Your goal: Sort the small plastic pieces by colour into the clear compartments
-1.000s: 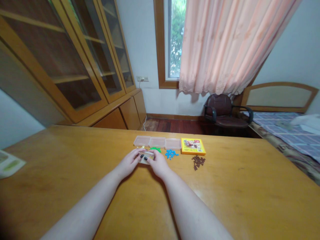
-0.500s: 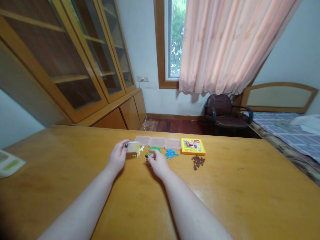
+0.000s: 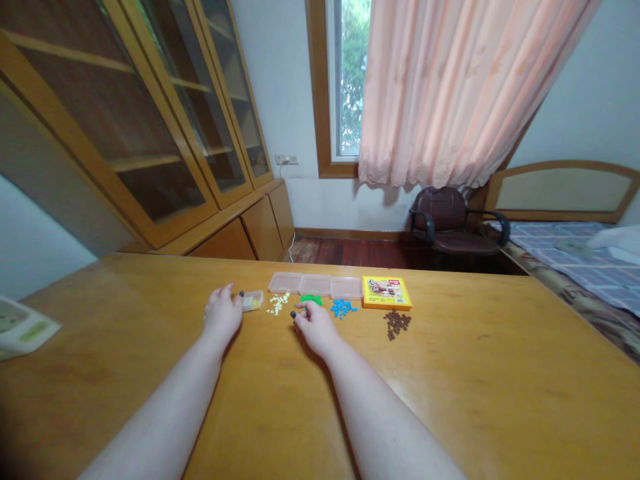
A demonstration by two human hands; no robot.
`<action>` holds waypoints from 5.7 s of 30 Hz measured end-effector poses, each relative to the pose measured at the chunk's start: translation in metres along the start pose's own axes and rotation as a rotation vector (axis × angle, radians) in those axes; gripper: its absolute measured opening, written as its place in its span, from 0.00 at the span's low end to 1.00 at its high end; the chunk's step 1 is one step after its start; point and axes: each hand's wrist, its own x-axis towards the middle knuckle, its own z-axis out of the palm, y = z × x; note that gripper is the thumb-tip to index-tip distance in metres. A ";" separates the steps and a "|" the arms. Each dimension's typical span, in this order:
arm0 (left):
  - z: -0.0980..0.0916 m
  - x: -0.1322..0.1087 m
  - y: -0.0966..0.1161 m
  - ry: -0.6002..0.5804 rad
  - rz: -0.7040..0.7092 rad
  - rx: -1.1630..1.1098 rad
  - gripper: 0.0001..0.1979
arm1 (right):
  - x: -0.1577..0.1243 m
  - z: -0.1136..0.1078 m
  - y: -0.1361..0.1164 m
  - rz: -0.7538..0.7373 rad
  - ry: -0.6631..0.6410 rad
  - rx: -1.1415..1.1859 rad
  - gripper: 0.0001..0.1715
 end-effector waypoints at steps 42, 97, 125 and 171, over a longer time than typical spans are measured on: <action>0.018 -0.019 0.024 -0.200 0.347 0.175 0.29 | -0.004 0.000 -0.009 -0.018 -0.002 -0.104 0.13; -0.011 -0.042 0.037 -0.256 0.596 -0.737 0.21 | -0.008 -0.006 -0.010 -0.194 0.125 -0.014 0.32; -0.009 -0.044 0.038 -0.359 0.812 -0.651 0.22 | -0.013 -0.008 -0.016 -0.328 -0.048 -0.113 0.18; -0.011 -0.053 0.045 -0.473 0.688 -0.674 0.34 | -0.020 -0.012 -0.018 -0.484 0.150 -0.267 0.17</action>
